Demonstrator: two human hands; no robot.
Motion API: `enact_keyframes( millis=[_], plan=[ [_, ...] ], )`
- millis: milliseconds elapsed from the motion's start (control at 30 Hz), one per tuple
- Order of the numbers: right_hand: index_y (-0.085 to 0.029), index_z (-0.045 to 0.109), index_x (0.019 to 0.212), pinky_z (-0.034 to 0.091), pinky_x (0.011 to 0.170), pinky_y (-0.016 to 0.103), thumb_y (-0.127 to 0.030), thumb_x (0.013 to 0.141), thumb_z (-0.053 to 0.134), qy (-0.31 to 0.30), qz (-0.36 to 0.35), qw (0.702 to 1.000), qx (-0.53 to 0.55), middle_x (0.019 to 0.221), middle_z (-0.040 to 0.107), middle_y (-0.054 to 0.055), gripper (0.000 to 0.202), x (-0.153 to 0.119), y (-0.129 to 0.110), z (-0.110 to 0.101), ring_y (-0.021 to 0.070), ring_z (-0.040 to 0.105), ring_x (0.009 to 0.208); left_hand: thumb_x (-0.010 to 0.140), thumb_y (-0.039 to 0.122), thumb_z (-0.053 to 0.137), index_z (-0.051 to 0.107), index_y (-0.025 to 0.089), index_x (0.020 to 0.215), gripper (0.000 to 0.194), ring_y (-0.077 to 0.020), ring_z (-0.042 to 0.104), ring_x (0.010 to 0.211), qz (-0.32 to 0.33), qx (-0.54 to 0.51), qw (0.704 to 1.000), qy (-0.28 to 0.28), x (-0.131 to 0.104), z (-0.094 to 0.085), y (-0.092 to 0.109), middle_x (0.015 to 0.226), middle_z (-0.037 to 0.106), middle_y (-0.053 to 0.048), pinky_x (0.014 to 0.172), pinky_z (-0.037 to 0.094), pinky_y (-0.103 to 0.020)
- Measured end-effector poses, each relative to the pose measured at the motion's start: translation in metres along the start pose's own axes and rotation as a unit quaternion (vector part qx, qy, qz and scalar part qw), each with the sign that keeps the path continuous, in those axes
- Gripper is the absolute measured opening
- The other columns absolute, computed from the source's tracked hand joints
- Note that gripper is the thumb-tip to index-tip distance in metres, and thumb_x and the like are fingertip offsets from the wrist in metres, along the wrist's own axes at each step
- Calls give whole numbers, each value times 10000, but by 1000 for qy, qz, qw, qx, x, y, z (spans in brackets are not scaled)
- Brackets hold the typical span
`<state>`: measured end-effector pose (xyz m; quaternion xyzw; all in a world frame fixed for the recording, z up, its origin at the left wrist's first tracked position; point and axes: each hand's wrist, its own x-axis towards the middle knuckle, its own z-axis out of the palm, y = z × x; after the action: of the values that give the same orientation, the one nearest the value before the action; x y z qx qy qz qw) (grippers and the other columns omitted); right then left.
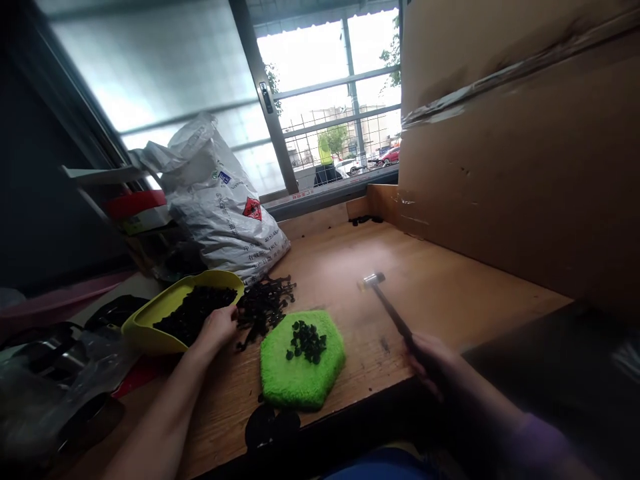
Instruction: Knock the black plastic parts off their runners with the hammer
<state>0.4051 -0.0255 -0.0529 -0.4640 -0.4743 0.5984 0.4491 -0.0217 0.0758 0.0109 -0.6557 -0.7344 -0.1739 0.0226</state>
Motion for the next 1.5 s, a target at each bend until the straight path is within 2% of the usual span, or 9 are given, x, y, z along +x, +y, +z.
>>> enact_keyframes(
  millis=[67,167,433,633,833,1033,1200,1333,1500],
  plan=[
    [-207,418,697,174,336,215,-540,820,410,1,0,1000,3,521,402,-37,355,1,2,-2,81,318,325,710,143,485,610,189,713,132,-220,592,747,11,28,999,24,-6,-13,-5,736,646,-71,620,354,-268],
    [-210,436,724,176,330,216,-560,808,417,-2,3,1000,11,512,401,-41,360,3,5,-5,81,327,315,772,195,452,596,192,785,144,-200,585,763,31,49,992,111,-25,-17,-12,823,638,-64,641,367,-260],
    [-194,461,597,163,333,219,-520,843,418,-3,0,1000,30,502,382,-24,410,0,3,-4,73,318,322,819,290,479,596,182,876,170,-153,584,680,8,-63,969,239,-87,16,-37,862,641,-61,653,428,-229],
    [-192,464,594,168,338,220,-531,838,425,-13,11,999,31,508,389,-19,419,-1,2,-2,73,332,327,810,218,470,631,180,843,169,-184,614,820,50,-75,977,195,-65,19,-39,903,655,-72,741,447,-241],
    [-186,475,673,188,298,189,-535,826,450,-29,1,999,37,506,420,-23,381,8,13,-11,75,356,299,866,191,386,626,167,937,252,-186,608,895,111,29,967,225,-29,4,-28,1024,641,-84,762,429,-243],
    [-169,492,708,227,258,146,-523,811,503,-43,-3,997,69,485,439,-29,369,17,26,-20,71,380,270,840,136,392,626,193,785,247,-169,615,738,189,120,970,98,-9,0,-30,860,644,-58,624,409,-236],
    [-170,499,720,240,257,149,-513,825,504,-73,-11,995,71,507,456,-25,359,19,28,-24,75,393,286,806,231,497,634,165,833,154,-172,609,739,123,-61,944,300,4,-7,-28,860,652,-70,673,453,-252],
    [-174,495,715,232,261,155,-520,831,492,-76,-13,994,79,505,452,-25,365,17,25,-23,76,393,290,759,269,572,625,160,782,123,-127,582,612,115,-184,932,291,-12,-10,-24,786,617,-37,612,488,-233],
    [-183,494,737,223,266,155,-522,813,520,-63,-11,994,88,487,440,-34,349,12,18,-17,72,380,283,754,247,592,609,171,801,91,-141,592,773,138,-239,923,266,-77,-3,-36,916,584,-50,675,518,-232]
  ],
)
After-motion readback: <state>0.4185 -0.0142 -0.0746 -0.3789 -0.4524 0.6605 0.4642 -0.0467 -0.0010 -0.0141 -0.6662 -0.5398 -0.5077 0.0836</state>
